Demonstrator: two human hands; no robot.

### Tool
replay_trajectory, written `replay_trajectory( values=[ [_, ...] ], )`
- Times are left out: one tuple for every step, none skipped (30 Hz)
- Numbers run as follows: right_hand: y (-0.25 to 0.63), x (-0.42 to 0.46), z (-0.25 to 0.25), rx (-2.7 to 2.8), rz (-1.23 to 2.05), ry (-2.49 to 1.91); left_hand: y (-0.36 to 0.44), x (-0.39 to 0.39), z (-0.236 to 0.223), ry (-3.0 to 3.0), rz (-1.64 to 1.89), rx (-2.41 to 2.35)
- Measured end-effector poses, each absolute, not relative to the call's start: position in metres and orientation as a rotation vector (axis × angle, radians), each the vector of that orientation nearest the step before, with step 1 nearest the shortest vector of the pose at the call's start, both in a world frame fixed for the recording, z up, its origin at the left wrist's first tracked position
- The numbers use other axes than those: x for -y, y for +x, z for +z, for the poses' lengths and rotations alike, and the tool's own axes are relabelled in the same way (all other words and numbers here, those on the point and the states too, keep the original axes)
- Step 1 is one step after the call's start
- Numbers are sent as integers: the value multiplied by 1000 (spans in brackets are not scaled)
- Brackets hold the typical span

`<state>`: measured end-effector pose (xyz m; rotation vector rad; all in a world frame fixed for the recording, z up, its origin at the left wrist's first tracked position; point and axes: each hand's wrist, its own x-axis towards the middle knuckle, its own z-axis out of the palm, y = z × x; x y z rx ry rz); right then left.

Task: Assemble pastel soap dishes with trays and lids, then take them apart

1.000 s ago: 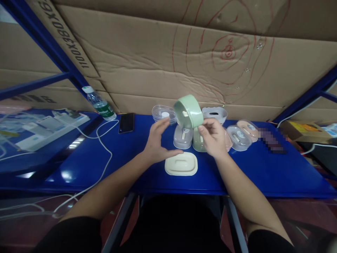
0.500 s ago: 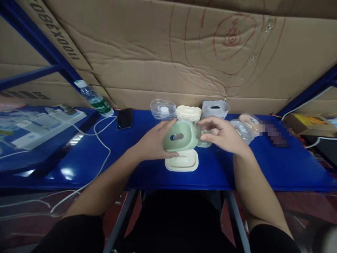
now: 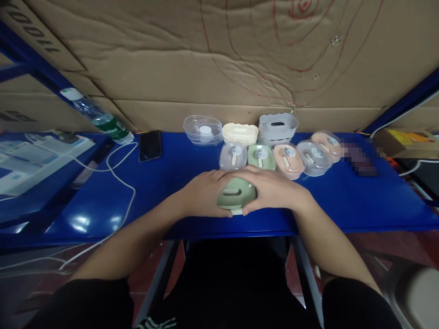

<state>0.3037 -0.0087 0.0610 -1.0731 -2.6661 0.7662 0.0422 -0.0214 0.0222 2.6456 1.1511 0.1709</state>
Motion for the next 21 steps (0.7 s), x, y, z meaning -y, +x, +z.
replay_trajectory(
  values=[
    [304,8,60,2676,778,-1070,43,23,22,2638,162,-1159],
    [304,8,59,2682,786,-1065,44,24,22,2631,151,-1169],
    [304,7,58,2686,787,-1060,45,25,23,2627,142,-1181],
    [304,7,57,2689,784,-1051,45,27,24,2630,135,-1190],
    [304,7,56,2691,779,-1039,46,28,24,2638,128,-1195],
    [304,8,56,2693,776,-1025,46,30,25,2649,125,-1195],
    [303,8,55,2694,776,-1009,46,32,25,2661,123,-1189],
    [303,7,55,2696,779,-993,46,33,24,2673,119,-1178],
    [303,7,54,2700,785,-978,47,34,23,2683,112,-1166],
    [303,7,53,2704,788,-967,47,35,22,2690,108,-1158],
    [303,6,53,2709,787,-959,48,35,20,2696,109,-1153],
    [302,6,52,2715,786,-951,48,36,19,2701,110,-1152],
    [302,5,51,2721,784,-948,49,36,18,2705,107,-1153],
    [302,5,50,2725,782,-952,49,37,17,2709,101,-1158],
    [301,5,49,2725,781,-961,50,37,17,2712,89,-1164],
    [301,4,48,2722,781,-974,50,37,17,2714,72,-1171],
    [301,4,48,2719,780,-987,50,37,18,2716,54,-1177],
    [300,4,47,2712,776,-998,50,37,18,2718,37,-1181],
    [300,4,45,2705,770,-1004,50,37,19,2720,24,-1181],
    [299,4,44,2700,761,-1002,51,36,19,2720,11,-1181],
    [299,4,42,2697,750,-998,51,36,18,2718,-2,-1182]
  ],
)
